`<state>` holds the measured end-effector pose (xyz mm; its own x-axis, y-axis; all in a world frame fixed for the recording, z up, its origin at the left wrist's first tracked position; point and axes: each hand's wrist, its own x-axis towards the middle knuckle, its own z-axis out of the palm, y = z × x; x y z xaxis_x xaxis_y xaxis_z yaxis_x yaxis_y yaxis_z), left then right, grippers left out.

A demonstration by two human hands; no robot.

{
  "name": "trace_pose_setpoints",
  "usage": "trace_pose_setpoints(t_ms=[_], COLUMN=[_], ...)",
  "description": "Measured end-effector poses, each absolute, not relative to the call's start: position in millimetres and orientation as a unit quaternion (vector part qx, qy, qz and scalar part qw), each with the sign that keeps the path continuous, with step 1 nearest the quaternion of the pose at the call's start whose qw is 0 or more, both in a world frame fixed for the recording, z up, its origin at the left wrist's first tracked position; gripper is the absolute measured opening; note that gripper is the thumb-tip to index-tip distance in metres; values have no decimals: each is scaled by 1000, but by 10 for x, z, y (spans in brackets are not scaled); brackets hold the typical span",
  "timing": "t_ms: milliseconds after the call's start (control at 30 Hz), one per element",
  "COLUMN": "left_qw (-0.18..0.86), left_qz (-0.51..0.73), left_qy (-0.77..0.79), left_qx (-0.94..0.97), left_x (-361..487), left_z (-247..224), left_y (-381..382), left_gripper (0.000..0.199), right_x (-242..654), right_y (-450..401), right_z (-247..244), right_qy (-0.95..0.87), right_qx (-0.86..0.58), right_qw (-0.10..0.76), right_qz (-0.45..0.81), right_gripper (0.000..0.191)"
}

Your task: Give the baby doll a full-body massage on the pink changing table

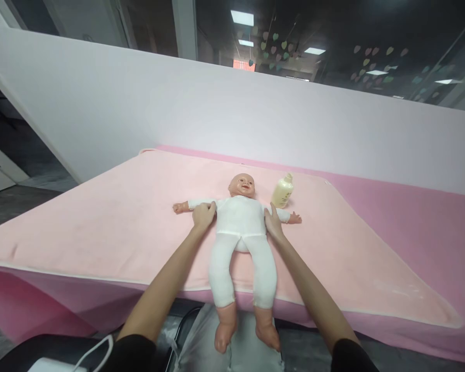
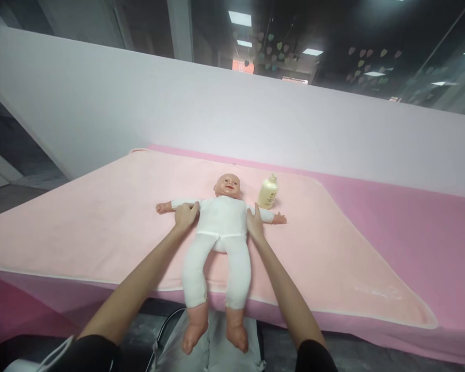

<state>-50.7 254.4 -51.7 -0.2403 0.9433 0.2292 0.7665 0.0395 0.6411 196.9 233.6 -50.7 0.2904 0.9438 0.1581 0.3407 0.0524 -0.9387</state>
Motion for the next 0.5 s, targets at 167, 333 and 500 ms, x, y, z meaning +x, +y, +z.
trace_pose_setpoints(t_ms=[167, 333, 500], left_qw=[134, 148, 147], left_qz=[362, 363, 362], left_qy=[747, 737, 722], left_qx=[541, 551, 571], left_x=[-494, -507, -523], left_z=[-506, -531, -546], left_y=[2529, 2564, 2578], left_gripper=[51, 50, 51], right_x=[1899, 1890, 1915], right_y=[2307, 2243, 2275], right_z=[-562, -585, -617], right_qy=[-480, -467, -488], right_qx=[-654, -655, -651], right_qw=[518, 529, 517], right_qz=[272, 272, 267], right_gripper=[62, 60, 60])
